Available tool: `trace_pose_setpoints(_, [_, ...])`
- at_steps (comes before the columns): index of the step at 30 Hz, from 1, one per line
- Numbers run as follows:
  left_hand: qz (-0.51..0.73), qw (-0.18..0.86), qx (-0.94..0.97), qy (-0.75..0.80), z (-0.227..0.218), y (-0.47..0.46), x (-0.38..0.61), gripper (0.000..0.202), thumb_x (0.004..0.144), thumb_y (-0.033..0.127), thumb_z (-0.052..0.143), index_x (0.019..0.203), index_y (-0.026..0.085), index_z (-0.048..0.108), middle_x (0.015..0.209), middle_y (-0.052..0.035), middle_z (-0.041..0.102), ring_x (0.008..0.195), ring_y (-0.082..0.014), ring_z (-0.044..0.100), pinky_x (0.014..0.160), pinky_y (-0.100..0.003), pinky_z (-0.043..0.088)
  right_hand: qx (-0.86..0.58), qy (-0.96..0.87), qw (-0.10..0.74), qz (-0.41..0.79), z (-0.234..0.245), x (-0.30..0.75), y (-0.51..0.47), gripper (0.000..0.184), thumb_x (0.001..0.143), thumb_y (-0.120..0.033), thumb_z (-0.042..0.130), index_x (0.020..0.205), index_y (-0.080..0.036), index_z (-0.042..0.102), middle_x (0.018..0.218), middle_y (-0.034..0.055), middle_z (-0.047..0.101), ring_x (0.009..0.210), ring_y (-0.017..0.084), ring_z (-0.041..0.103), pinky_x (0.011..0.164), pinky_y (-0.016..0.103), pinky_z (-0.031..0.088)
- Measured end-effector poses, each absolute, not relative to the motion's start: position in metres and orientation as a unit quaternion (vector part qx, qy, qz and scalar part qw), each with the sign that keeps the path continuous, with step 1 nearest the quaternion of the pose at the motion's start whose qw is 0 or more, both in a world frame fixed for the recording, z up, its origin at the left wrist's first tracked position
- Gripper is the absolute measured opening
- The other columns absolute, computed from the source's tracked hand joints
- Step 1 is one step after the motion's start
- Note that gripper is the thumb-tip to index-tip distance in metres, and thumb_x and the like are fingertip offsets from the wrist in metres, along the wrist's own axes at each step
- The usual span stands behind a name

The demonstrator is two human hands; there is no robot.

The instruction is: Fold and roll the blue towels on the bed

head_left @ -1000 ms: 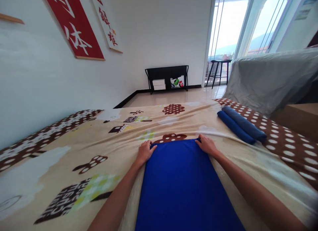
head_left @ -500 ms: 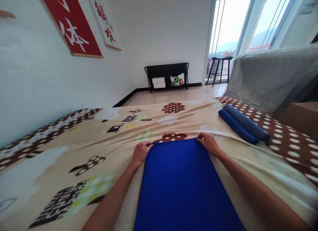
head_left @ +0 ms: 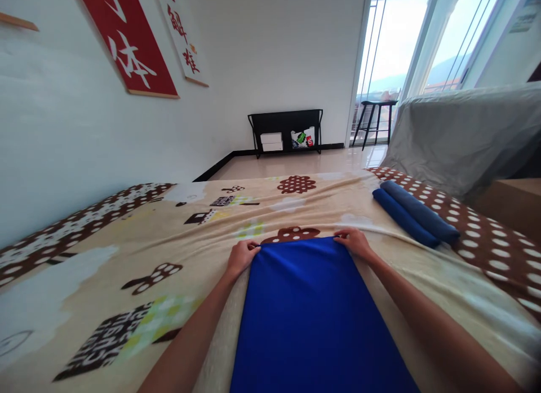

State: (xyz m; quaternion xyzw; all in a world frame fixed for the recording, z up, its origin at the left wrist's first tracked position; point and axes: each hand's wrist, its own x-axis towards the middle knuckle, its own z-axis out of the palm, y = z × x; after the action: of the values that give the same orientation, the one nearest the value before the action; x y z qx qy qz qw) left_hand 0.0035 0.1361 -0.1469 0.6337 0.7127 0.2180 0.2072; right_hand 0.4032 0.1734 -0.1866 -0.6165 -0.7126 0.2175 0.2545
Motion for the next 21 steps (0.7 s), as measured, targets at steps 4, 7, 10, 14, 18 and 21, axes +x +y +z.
trace_pose_setpoints(4, [0.218,0.245,0.609,0.722,-0.153,0.145,0.010,0.033,0.092,0.036,0.061,0.119,0.016,0.059,0.120,-0.0085,0.062,0.103,-0.0218,0.063,0.088,-0.044,0.054,-0.608,-0.706,0.246,0.268,-0.186,0.398,0.180,0.029,0.094,-0.039,0.057,0.110,-0.015,0.062,0.109,0.0060,0.063,0.092,0.016,0.062,0.082,0.035,0.054])
trace_pose_setpoints(7, [0.236,0.285,0.600,0.709,-0.150,0.148,0.010,0.035,0.092,0.036,0.061,0.120,0.016,0.058,0.121,-0.0087,0.061,0.103,-0.0217,0.063,0.087,-0.043,0.055,-0.597,-0.696,0.255,0.307,-0.184,0.395,0.186,0.029,0.094,-0.038,0.058,0.111,-0.014,0.061,0.107,0.0059,0.063,0.091,0.016,0.062,0.080,0.035,0.055])
trace_pose_setpoints(10, [0.259,0.331,0.600,0.681,-0.141,0.148,0.003,0.033,0.092,0.035,0.061,0.118,0.016,0.059,0.116,-0.0079,0.063,0.098,-0.0202,0.064,0.083,-0.041,0.056,-0.584,-0.680,0.276,0.347,-0.180,0.397,0.190,0.030,0.094,-0.037,0.059,0.114,-0.014,0.060,0.109,0.0063,0.062,0.092,0.016,0.062,0.080,0.035,0.055])
trace_pose_setpoints(14, [0.292,0.359,0.596,0.657,-0.133,0.148,-0.006,0.031,0.092,0.035,0.061,0.117,0.015,0.059,0.113,-0.0073,0.064,0.095,-0.0190,0.064,0.081,-0.039,0.056,-0.564,-0.655,0.314,0.393,-0.172,0.406,0.192,0.032,0.094,-0.037,0.058,0.116,-0.014,0.058,0.105,0.0056,0.062,0.086,0.014,0.062,0.075,0.032,0.055])
trace_pose_setpoints(18, [0.307,0.347,0.591,0.661,-0.139,0.151,-0.004,0.033,0.092,0.035,0.060,0.118,0.016,0.059,0.117,-0.0080,0.063,0.099,-0.0203,0.064,0.084,-0.041,0.056,-0.549,-0.639,0.329,0.427,-0.169,0.409,0.189,0.032,0.094,-0.037,0.058,0.117,-0.014,0.057,0.101,0.0045,0.062,0.080,0.012,0.061,0.070,0.029,0.055])
trace_pose_setpoints(21, [0.287,0.330,0.594,0.675,-0.148,0.154,0.000,0.034,0.092,0.036,0.060,0.120,0.016,0.058,0.118,-0.0084,0.062,0.100,-0.0208,0.063,0.085,-0.042,0.055,-0.552,-0.634,0.310,0.443,-0.172,0.407,0.187,0.031,0.094,-0.036,0.058,0.116,-0.014,0.058,0.102,0.0048,0.062,0.081,0.013,0.062,0.070,0.029,0.055])
